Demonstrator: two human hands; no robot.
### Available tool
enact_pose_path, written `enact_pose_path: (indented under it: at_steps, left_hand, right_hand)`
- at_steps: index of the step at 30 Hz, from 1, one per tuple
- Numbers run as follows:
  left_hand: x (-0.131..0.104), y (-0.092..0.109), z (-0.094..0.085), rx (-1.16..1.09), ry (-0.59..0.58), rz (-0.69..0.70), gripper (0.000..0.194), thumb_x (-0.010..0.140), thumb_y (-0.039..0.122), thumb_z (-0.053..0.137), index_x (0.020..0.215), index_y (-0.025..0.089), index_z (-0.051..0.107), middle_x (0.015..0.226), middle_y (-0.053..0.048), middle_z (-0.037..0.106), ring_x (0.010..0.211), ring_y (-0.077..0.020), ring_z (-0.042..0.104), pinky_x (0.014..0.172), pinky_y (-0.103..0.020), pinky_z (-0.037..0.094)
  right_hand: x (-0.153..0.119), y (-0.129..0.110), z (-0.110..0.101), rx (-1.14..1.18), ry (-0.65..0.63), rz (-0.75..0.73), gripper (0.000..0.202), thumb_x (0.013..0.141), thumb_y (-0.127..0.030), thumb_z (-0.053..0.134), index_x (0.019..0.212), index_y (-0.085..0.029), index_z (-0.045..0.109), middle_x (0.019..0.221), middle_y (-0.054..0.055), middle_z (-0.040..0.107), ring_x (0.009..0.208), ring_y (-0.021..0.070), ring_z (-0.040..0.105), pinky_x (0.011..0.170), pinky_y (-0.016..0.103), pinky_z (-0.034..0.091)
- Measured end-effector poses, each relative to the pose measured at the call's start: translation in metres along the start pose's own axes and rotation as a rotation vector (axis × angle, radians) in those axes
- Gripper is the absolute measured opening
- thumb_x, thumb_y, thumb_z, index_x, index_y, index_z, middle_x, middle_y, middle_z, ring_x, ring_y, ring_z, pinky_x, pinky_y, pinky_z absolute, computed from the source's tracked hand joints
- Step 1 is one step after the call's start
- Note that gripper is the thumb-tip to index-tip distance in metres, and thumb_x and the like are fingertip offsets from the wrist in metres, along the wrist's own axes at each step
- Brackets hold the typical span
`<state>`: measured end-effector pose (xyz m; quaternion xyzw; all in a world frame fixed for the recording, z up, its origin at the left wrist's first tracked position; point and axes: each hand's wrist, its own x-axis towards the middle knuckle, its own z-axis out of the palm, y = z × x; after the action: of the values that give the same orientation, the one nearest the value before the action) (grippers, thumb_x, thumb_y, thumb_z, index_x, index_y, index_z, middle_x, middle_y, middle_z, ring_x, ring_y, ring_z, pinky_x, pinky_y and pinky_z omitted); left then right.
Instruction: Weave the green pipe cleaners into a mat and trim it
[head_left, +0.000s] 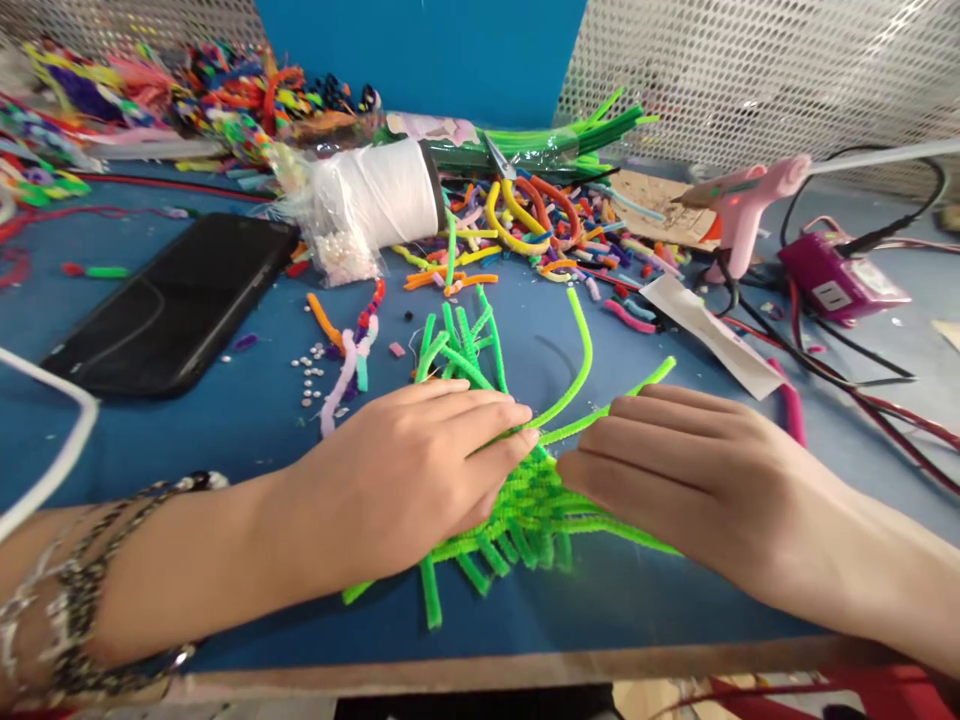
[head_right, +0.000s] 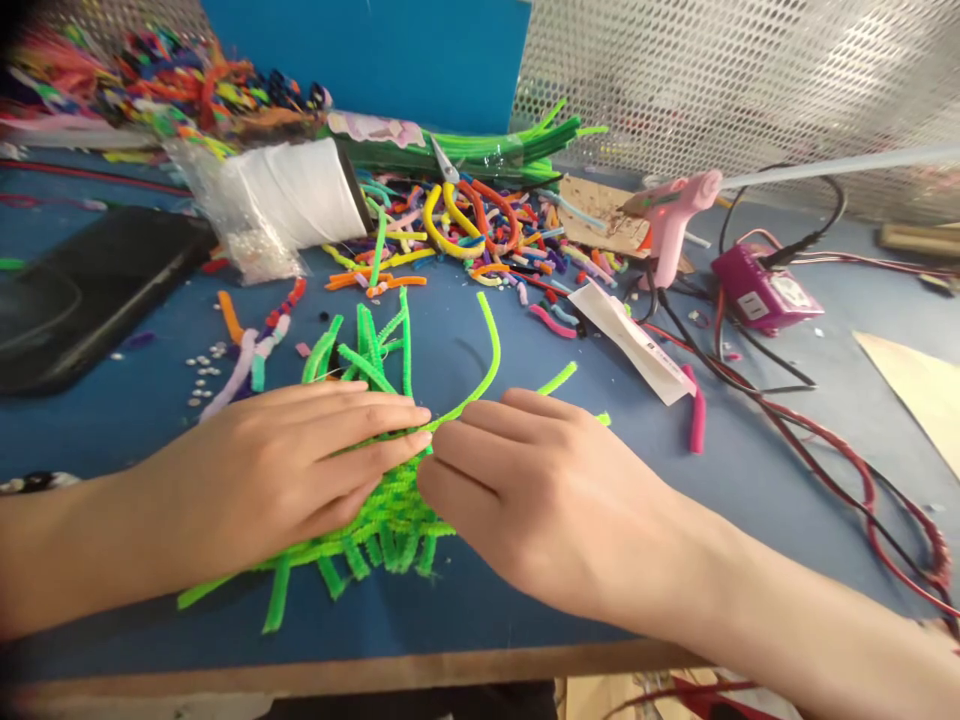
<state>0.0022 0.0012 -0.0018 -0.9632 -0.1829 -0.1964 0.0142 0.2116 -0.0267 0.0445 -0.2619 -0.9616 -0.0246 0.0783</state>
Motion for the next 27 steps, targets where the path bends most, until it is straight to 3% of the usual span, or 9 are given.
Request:
enact_pose_path:
  at_steps: [5, 9, 14, 17, 21, 27]
  left_hand:
    - [0.0, 0.0, 0.0, -0.006, -0.006, -0.005, 0.025, 0.083, 0.011, 0.043, 0.1, 0.014, 0.06, 0.105, -0.007, 0.065, 0.1, -0.0179, 0.06, 0.087, -0.033, 0.049]
    - [0.0, -0.001, -0.001, -0.011, -0.005, -0.003, 0.025, 0.083, 0.012, 0.044, 0.101, 0.014, 0.061, 0.105, -0.007, 0.065, 0.1, -0.0172, 0.059, 0.088, -0.032, 0.048]
    - [0.0, -0.002, -0.001, -0.024, -0.016, 0.0, 0.027, 0.082, 0.012, 0.044, 0.104, 0.014, 0.061, 0.105, -0.007, 0.065, 0.1, -0.0175, 0.059, 0.087, -0.033, 0.049]
    - [-0.001, -0.002, -0.001, -0.029, -0.02, 0.0, 0.029, 0.083, 0.011, 0.044, 0.107, 0.015, 0.06, 0.108, -0.007, 0.065, 0.101, -0.0175, 0.059, 0.088, -0.033, 0.049]
    - [-0.003, -0.001, -0.002, -0.022, -0.01, 0.001, 0.026, 0.083, 0.01, 0.044, 0.104, 0.015, 0.06, 0.109, -0.007, 0.065, 0.102, -0.0168, 0.059, 0.089, -0.032, 0.048]
    - [-0.003, -0.001, -0.002, -0.027, 0.004, -0.017, 0.022, 0.084, 0.012, 0.044, 0.097, 0.014, 0.062, 0.107, -0.008, 0.064, 0.1, -0.0185, 0.058, 0.089, -0.034, 0.047]
  right_hand:
    - [0.003, 0.003, 0.006, -0.001, 0.042, -0.05, 0.034, 0.093, -0.011, 0.03, 0.072, -0.017, 0.055, 0.068, 0.002, 0.055, 0.061, 0.0112, 0.044, 0.058, 0.026, 0.034]
    - [0.005, 0.009, 0.011, 0.04, 0.092, 0.049, 0.026, 0.093, -0.017, 0.034, 0.081, -0.016, 0.058, 0.07, 0.002, 0.057, 0.065, 0.0111, 0.049, 0.06, 0.025, 0.036]
    - [0.005, 0.021, 0.014, 0.203, 0.054, 0.111, 0.019, 0.091, -0.018, 0.04, 0.089, -0.016, 0.059, 0.07, 0.001, 0.06, 0.06, 0.0087, 0.051, 0.058, 0.022, 0.037]
    - [0.002, 0.025, 0.015, 0.129, 0.036, 0.073, 0.025, 0.092, -0.018, 0.037, 0.082, -0.016, 0.06, 0.067, 0.001, 0.059, 0.058, 0.0095, 0.049, 0.059, 0.024, 0.037]
    - [0.0, 0.024, 0.015, 0.037, -0.09, 0.051, 0.031, 0.093, -0.02, 0.033, 0.078, -0.016, 0.06, 0.068, 0.004, 0.059, 0.064, 0.0127, 0.05, 0.065, 0.027, 0.039]
    - [0.0, 0.024, 0.023, 0.132, 0.024, 0.055, 0.028, 0.093, -0.022, 0.036, 0.083, -0.016, 0.061, 0.077, 0.007, 0.06, 0.072, 0.0139, 0.052, 0.068, 0.028, 0.041]
